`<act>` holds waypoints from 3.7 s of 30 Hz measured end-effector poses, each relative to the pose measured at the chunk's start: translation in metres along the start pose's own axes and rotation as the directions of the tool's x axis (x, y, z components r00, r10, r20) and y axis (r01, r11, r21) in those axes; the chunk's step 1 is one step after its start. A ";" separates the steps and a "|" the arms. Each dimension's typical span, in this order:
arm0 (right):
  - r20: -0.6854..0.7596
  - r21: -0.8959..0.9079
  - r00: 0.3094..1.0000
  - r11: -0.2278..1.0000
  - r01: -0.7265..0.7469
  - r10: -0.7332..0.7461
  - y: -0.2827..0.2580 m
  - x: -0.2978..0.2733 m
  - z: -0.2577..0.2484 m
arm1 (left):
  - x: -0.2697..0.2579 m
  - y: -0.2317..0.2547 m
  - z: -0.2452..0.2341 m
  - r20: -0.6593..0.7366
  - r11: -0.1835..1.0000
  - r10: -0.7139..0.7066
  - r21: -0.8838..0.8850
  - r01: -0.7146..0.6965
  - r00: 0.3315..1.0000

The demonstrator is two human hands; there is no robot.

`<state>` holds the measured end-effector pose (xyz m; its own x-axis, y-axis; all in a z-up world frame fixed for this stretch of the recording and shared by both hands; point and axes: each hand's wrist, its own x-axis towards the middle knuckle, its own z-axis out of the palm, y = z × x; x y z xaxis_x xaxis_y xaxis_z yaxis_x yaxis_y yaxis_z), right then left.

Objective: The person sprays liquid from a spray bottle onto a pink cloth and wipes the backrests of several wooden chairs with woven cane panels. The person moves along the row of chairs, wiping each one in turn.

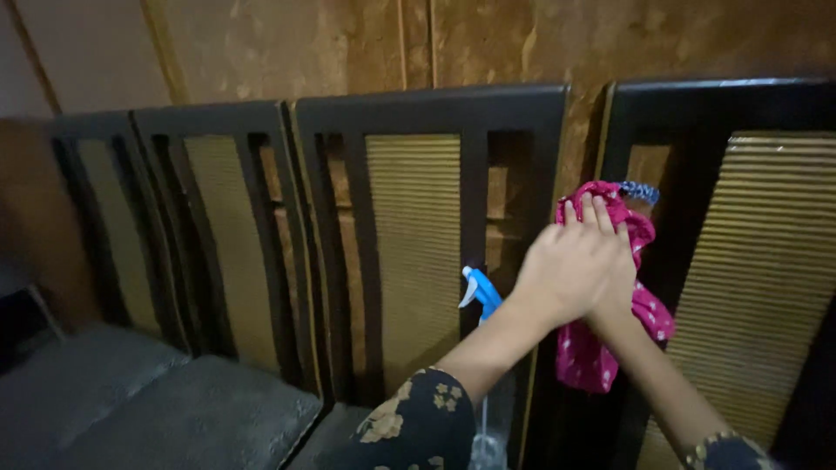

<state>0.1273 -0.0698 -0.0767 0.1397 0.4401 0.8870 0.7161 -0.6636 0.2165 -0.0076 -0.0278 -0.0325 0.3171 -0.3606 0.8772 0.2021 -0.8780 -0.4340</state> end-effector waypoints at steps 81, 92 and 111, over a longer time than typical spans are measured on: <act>-0.359 0.044 0.932 0.999 -0.028 0.042 0.096 0.104 -0.029 | 0.092 -0.013 0.050 -0.004 0.788 -0.411 -0.504 0.353 0.912; -0.393 -0.006 0.918 0.998 0.058 -0.055 0.128 0.094 -0.058 | 0.147 -0.017 0.101 -0.066 0.834 -0.383 -0.453 0.315 0.921; -0.521 0.250 0.810 0.955 -0.157 0.269 0.214 0.053 -0.095 | 0.142 -0.021 0.096 -0.082 0.892 -0.268 -0.397 0.215 0.960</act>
<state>0.2235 -0.2462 0.0550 -0.0499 -0.1370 0.9893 0.8333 -0.5518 -0.0344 0.1222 -0.0305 0.0817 0.1749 -0.1370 0.9750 -0.1198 -0.9859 -0.1170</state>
